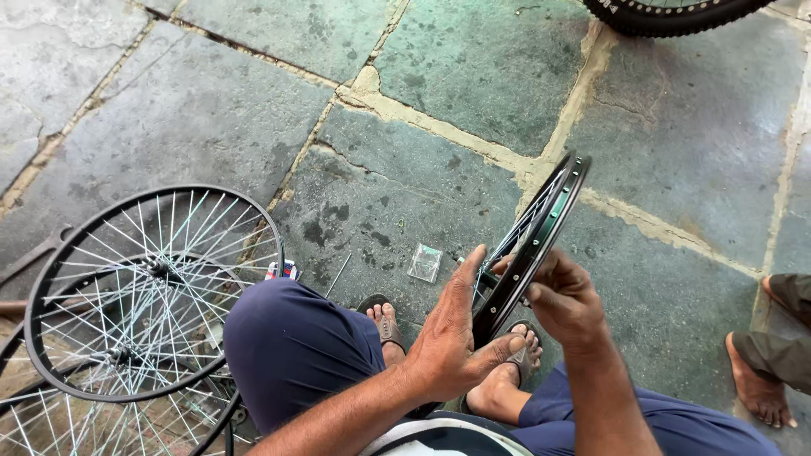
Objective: The person installs spokes into a bicycle wheel rim by hand, inserting them through the holes and securing them while sitting on the floor.
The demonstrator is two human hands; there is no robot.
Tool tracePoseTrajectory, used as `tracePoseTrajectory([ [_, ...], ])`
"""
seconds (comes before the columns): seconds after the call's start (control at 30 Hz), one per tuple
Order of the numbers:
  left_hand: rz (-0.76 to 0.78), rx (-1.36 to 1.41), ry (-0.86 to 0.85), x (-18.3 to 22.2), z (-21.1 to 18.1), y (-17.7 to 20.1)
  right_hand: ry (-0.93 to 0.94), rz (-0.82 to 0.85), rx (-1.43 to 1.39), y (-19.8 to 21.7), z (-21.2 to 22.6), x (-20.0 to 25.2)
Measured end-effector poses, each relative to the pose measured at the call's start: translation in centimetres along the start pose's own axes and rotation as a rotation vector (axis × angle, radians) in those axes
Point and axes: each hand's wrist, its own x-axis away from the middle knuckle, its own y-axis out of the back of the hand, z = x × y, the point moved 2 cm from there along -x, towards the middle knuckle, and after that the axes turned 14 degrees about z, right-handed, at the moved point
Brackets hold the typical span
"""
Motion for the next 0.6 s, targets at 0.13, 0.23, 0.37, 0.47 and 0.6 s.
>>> tracePoseTrajectory([
  [0.13, -0.017, -0.004, -0.021, -0.1, -0.2, 0.0, 0.216, -0.144, 0.029, 0.1, -3.8, 1.0],
  [0.23, -0.02, -0.049, -0.039, 0.1, -0.2, 0.0, 0.322, -0.187, 0.126, -0.1, -6.1, 1.5],
  [0.37, -0.01, 0.0, -0.022, 0.0, -0.2, 0.1, -0.083, -0.214, 0.377, 1.0, -4.9, 0.8],
  [0.47, -0.045, 0.055, -0.098, 0.2, -0.5, 0.1, -0.187, 0.078, 0.162, 1.2, -2.2, -0.2],
  [0.6, 0.008, 0.015, -0.01, 0.1, -0.5, 0.1, -0.184, 0.129, -0.008, 0.6, -0.3, -0.6],
])
